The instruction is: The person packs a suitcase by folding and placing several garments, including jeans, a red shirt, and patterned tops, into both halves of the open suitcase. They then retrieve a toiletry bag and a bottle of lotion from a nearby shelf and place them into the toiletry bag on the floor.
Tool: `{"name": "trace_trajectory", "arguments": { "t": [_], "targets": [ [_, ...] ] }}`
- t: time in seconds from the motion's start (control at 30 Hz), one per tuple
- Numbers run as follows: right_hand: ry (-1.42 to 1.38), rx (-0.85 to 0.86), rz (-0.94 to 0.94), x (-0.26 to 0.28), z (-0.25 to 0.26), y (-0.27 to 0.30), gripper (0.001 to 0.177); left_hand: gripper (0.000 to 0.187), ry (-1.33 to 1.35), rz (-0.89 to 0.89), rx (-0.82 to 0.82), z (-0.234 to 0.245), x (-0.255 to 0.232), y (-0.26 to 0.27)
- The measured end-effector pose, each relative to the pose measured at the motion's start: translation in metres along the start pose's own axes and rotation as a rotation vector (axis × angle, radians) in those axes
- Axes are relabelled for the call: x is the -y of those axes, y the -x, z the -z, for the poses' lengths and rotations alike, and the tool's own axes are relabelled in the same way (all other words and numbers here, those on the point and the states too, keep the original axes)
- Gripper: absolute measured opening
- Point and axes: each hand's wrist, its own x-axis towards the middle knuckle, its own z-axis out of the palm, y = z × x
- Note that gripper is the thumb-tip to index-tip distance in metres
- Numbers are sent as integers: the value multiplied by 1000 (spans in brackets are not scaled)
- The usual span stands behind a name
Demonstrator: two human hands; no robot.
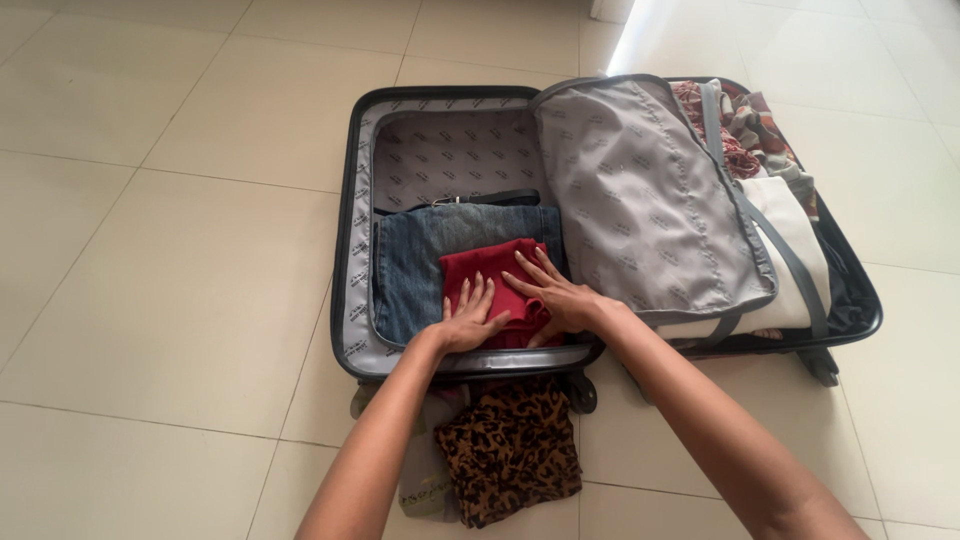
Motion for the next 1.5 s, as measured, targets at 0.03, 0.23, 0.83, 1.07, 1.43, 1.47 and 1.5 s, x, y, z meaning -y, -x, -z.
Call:
{"name": "trace_trajectory", "arguments": {
  "t": [0.03,0.23,0.83,1.07,1.43,1.47,1.5],
  "targets": [
    [11,1,-13,-1,-2,-1,142,109,-63,32,8,0,-2,0],
    [250,-61,-31,9,-16,-1,135,99,-300,206,28,-7,-34,11],
    [278,-611,140,32,-25,46,88,38,-91,-277,-799,2,-63,141],
    [423,-658,621,63,-83,97,54,64,-317,-40,-348,-31,-64,208],
    [135,32,242,80,-78,113,93,51,-103,89,-147,-65,-68,202],
    [66,25,250,80,-77,113,84,49,-71,87,-132,-62,-72,203],
    [-3,18,259,79,-76,115,77,48,-39,84,-118,-58,-76,205]
  ]
}}
